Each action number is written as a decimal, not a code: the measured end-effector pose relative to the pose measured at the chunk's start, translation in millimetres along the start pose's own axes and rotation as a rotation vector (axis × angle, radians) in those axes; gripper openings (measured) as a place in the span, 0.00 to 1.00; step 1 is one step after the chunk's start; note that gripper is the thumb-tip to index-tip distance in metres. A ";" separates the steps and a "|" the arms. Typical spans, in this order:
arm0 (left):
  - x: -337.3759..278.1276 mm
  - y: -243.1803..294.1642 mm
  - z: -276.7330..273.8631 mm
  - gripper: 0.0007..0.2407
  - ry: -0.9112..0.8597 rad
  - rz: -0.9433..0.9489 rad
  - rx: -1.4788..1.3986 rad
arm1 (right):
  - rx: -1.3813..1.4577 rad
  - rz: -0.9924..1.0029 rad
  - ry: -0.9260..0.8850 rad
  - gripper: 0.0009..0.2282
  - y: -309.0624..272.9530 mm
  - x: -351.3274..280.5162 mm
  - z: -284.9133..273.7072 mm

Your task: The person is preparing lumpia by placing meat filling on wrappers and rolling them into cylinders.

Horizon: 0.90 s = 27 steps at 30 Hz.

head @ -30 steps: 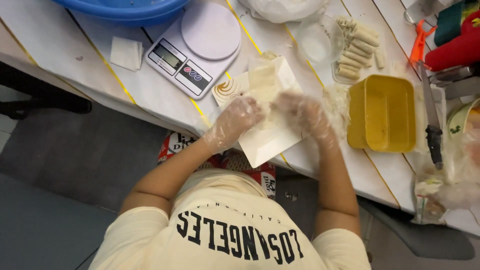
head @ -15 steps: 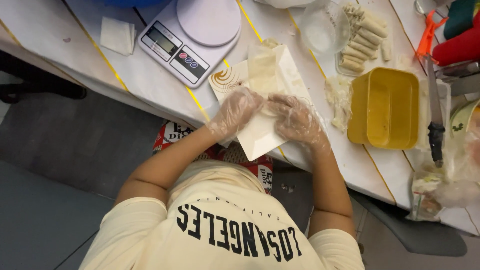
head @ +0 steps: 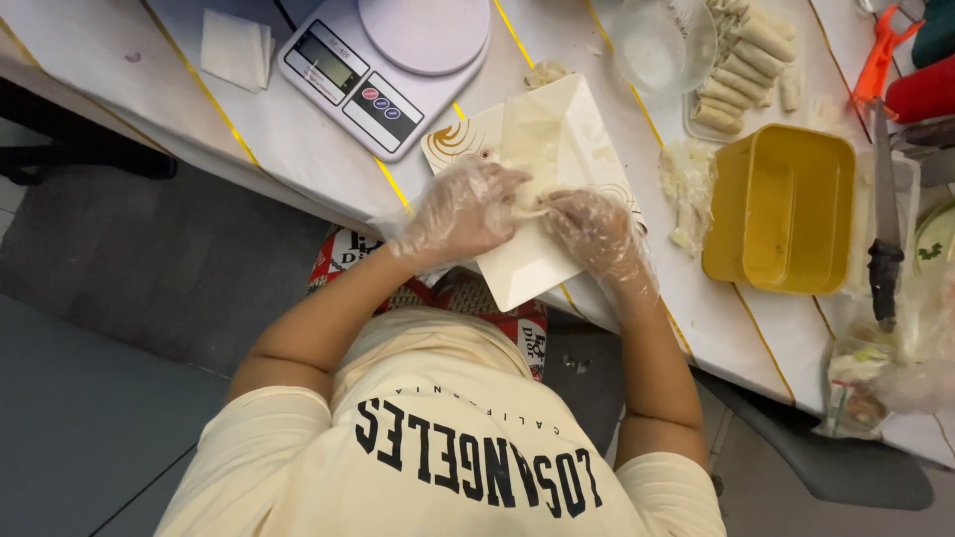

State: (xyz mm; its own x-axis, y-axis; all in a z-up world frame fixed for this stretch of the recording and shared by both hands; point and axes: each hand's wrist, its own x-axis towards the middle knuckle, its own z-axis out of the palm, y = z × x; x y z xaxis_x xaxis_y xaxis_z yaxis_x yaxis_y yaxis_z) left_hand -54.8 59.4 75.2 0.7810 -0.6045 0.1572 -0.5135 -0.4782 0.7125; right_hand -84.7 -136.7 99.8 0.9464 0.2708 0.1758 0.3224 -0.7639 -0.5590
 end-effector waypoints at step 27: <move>7.4 -5.8 38.9 0.05 0.403 -0.045 -0.224 | 0.197 0.320 0.220 0.05 8.4 17.8 20.8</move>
State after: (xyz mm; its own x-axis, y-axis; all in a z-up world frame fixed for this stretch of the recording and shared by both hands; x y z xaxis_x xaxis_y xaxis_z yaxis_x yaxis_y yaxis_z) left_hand -59.9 32.9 45.6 0.8995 -0.2689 0.3443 -0.4209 -0.3218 0.8481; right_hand -65.6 -126.1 81.4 0.9862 -0.1091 0.1249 0.0228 -0.6568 -0.7537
